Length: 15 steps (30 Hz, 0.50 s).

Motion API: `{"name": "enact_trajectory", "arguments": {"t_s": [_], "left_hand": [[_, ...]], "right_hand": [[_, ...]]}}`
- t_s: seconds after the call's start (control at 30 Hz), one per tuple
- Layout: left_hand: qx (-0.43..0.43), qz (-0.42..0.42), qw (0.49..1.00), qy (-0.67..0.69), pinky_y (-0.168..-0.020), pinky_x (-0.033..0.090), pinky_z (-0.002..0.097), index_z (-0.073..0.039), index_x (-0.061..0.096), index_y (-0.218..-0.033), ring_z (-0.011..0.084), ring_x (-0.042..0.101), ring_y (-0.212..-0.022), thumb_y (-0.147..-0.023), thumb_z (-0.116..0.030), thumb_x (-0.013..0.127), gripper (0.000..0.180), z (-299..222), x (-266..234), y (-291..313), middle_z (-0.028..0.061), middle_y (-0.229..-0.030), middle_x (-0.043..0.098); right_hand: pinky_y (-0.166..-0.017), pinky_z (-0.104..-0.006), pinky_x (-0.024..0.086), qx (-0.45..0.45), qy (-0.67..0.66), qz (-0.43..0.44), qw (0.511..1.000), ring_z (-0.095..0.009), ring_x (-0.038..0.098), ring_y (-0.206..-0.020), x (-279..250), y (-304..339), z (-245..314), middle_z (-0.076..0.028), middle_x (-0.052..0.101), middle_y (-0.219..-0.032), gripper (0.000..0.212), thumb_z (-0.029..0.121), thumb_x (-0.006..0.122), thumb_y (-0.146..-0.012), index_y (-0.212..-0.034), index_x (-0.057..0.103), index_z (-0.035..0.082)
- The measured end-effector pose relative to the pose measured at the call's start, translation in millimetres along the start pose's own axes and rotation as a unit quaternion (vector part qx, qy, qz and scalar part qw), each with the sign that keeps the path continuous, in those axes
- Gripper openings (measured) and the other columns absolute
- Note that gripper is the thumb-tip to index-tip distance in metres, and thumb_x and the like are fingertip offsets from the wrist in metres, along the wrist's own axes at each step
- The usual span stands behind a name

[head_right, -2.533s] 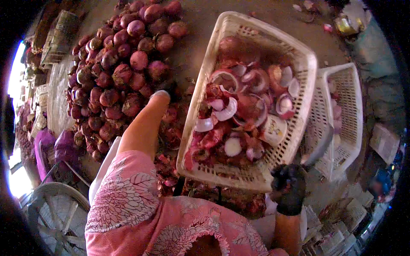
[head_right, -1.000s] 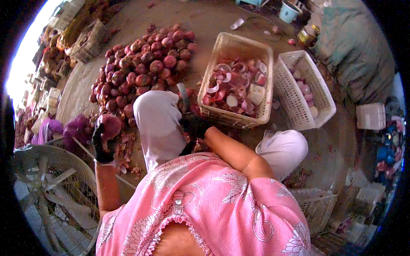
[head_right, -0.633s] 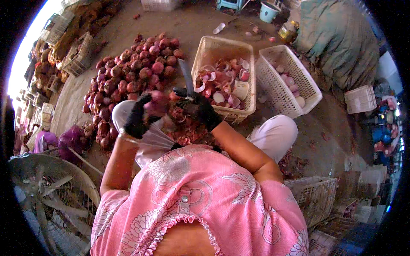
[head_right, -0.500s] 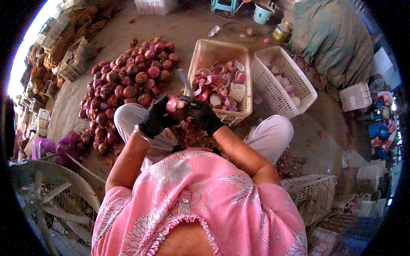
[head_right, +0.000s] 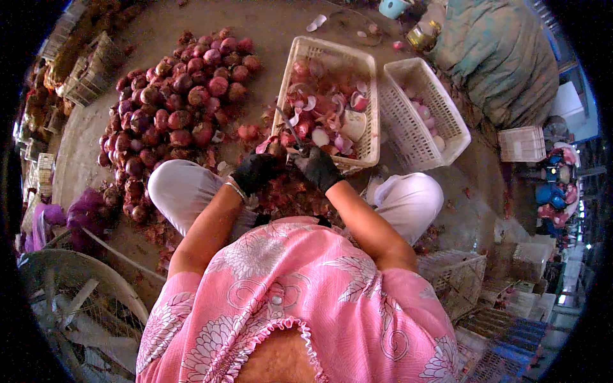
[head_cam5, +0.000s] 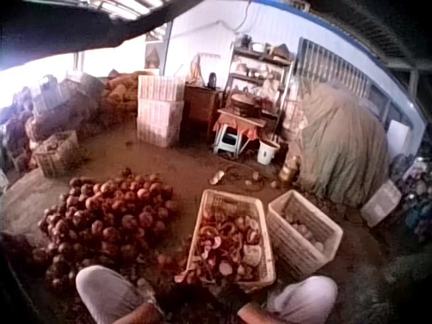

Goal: The person peels red onions by hand using a knife, removing the outer layers and placing the peeled onions into a basket.

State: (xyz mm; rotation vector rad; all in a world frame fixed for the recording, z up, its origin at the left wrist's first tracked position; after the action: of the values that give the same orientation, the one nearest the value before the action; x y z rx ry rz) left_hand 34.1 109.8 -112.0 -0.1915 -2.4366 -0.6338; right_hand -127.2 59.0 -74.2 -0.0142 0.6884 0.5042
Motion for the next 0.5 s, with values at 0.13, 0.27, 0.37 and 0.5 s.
{"name": "enact_trajectory", "arguments": {"t_s": [0.13, 0.27, 0.37, 0.5], "left_hand": [[0.220, 0.027, 0.962, -0.161, -0.068, 0.056, 0.0365, -0.005, 0.057, -0.105, 0.0202, 0.066, -0.077, -0.081, -0.015, 0.062, 0.027, 42, -78, -50, 0.0088, -0.090, 0.066], [0.007, -0.061, 0.995, 0.077, -0.066, 0.055, 0.0361, -0.008, 0.058, -0.105, 0.0194, 0.065, -0.072, -0.079, -0.016, 0.064, 0.028, 23, -37, -40, 0.0056, -0.083, 0.064], [0.004, -0.071, 0.995, 0.071, -0.064, 0.055, 0.0349, -0.010, 0.059, -0.105, 0.0189, 0.064, -0.071, -0.079, -0.016, 0.064, 0.027, 9, -27, -27, 0.0041, -0.083, 0.064], [0.033, -0.053, 0.997, 0.035, -0.062, 0.054, 0.0328, -0.009, 0.060, -0.104, 0.0178, 0.064, -0.070, -0.078, -0.016, 0.065, 0.027, 8, -31, -33, 0.0031, -0.084, 0.065]], "right_hand": [[-0.083, -0.0403, 0.048, -0.017, 0.167, 0.074, 0.983, -0.035, 0.061, -0.097, -2, 17, 15, -0.023, 0.062, -0.105, 0.043, 0.026, 0.062, -0.081, -0.116, 0.056, 0.003], [-0.089, -0.0454, 0.045, -0.066, 0.272, 0.058, 0.958, -0.039, 0.056, -0.104, -12, 29, -3, -0.025, 0.058, -0.113, 0.052, 0.023, 0.059, -0.077, -0.125, 0.048, 0.006], [-0.089, -0.0441, 0.045, -0.037, 0.280, 0.082, 0.956, -0.039, 0.057, -0.103, -10, 26, -9, -0.024, 0.058, -0.112, 0.051, 0.021, 0.058, -0.077, -0.125, 0.049, 0.007], [-0.087, -0.0438, 0.047, -0.047, 0.258, 0.140, 0.955, -0.038, 0.059, -0.100, -7, 9, 8, -0.025, 0.060, -0.109, 0.048, 0.020, 0.056, -0.078, -0.123, 0.051, 0.004]]}}
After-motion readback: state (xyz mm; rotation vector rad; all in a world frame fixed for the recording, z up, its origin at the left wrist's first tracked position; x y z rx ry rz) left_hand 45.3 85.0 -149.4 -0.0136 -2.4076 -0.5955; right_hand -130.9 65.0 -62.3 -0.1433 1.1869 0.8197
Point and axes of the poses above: each hand's wrist, its own y-axis away from the middle knuckle, its own x-axis out of the palm, z = x × y, the point moved 6 cm from there along -y, towards the middle knuckle
